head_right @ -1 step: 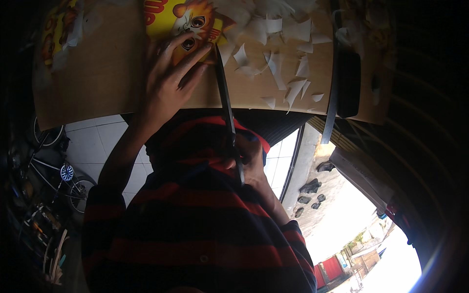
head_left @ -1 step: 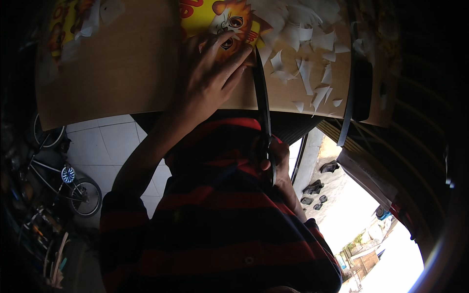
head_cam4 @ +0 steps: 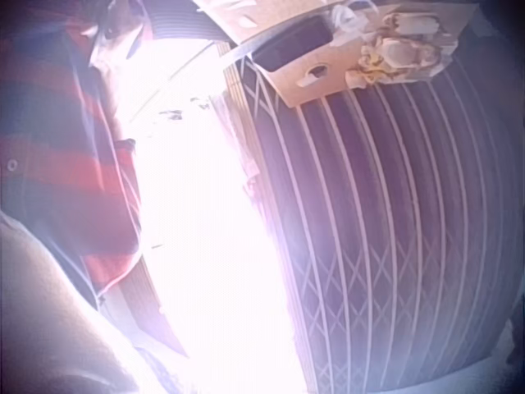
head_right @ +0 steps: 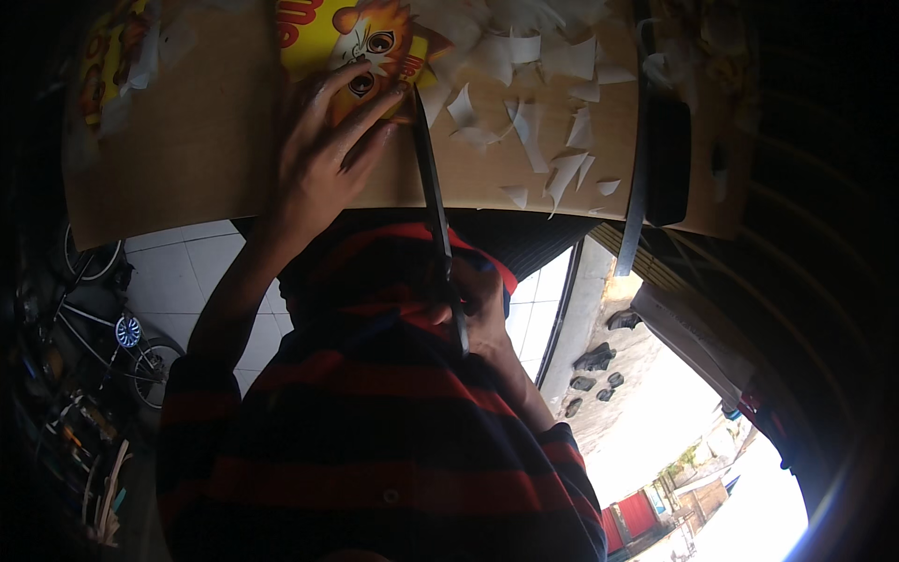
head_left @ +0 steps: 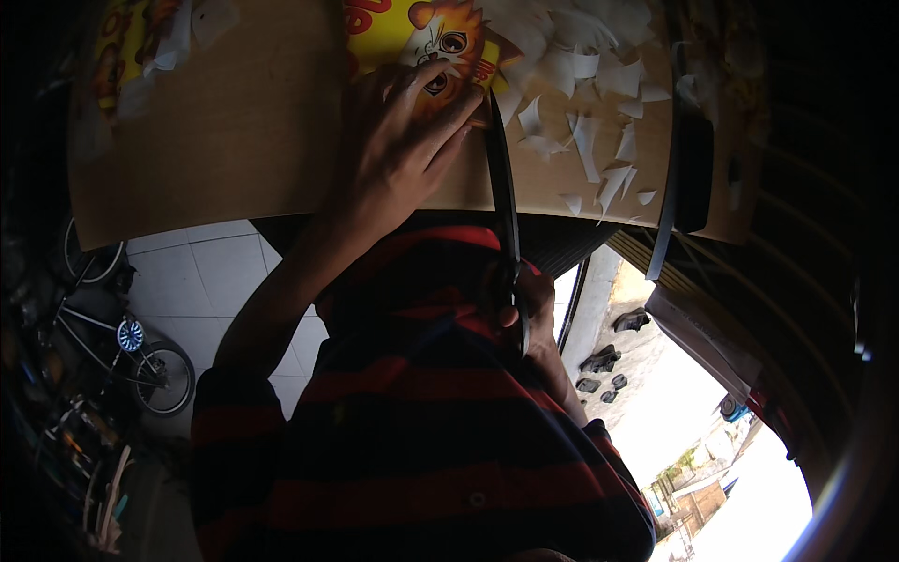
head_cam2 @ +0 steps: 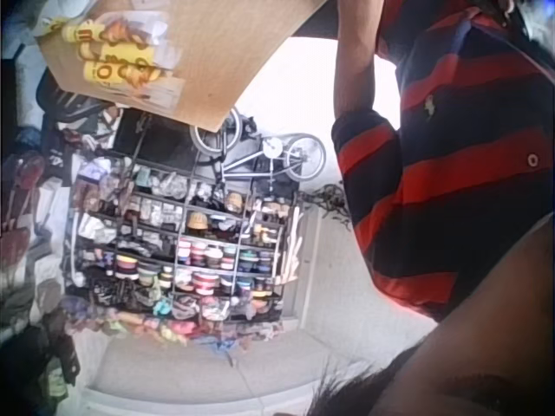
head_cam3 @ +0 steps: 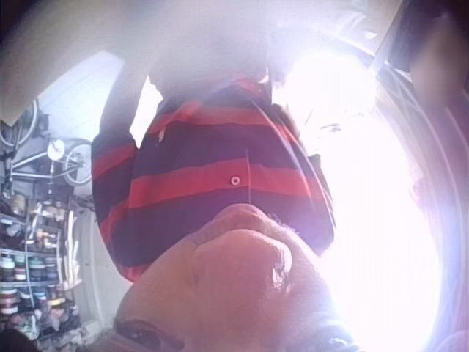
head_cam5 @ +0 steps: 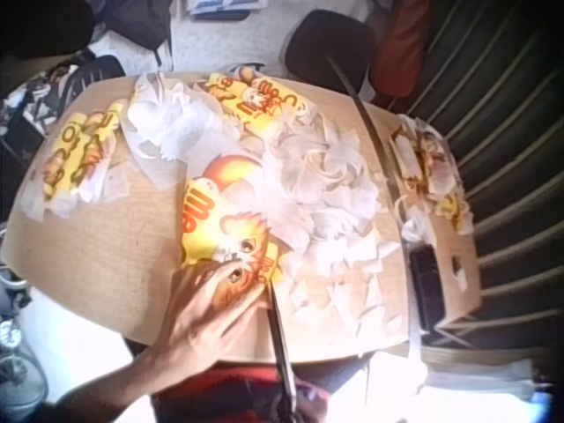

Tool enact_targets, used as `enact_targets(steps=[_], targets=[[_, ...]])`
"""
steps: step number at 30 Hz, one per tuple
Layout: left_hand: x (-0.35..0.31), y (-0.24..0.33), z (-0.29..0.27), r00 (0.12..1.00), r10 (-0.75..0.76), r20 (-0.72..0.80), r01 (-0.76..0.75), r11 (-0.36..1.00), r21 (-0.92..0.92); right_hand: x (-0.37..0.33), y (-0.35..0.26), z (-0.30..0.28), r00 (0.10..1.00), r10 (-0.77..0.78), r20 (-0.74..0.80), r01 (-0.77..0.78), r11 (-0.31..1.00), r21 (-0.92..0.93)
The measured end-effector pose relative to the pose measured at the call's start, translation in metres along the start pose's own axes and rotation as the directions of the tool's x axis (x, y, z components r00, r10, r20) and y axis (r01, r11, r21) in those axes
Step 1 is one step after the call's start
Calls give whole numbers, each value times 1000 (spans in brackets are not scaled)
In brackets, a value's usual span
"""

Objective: The person uses shears to cut out a cat face illustration from a yellow and orange packaging sheet.

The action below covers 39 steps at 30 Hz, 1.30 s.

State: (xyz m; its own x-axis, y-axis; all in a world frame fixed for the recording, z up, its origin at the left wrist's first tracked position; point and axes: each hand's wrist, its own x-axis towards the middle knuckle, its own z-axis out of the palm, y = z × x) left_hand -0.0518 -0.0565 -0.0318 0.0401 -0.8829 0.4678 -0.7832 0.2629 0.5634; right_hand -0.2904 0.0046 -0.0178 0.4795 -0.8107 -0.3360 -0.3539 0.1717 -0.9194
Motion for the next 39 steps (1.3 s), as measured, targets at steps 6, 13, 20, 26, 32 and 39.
enact_targets(steps=[6, 13, 20, 26, 32, 39], targets=[[3, 0, -4, 992, 128, 9, -128, 990, 57, -2, -4, -1, 1000, 17, 8, -17, 1000, -5], [5, -3, -1, 973, 230, 35, -231, 972, 38, -1, -2, 2, 1000, -18, -24, 19, 999, 41], [5, -1, -2, 967, 252, 27, -253, 966, 43, -1, 0, 7, 1000, 16, 4, -16, 995, 97], [4, 0, -1, 975, 223, 21, -224, 974, 37, -4, 3, 9, 1000, 22, -12, -21, 998, 63], [3, -1, 1, 971, 239, 18, -238, 971, -7, -3, 7, -8, 998, -11, 59, 4, 993, 121], [7, 4, -3, 978, 207, 27, -206, 978, -45, 7, 2, -31, 995, 5, 102, -5, 1000, -3]])
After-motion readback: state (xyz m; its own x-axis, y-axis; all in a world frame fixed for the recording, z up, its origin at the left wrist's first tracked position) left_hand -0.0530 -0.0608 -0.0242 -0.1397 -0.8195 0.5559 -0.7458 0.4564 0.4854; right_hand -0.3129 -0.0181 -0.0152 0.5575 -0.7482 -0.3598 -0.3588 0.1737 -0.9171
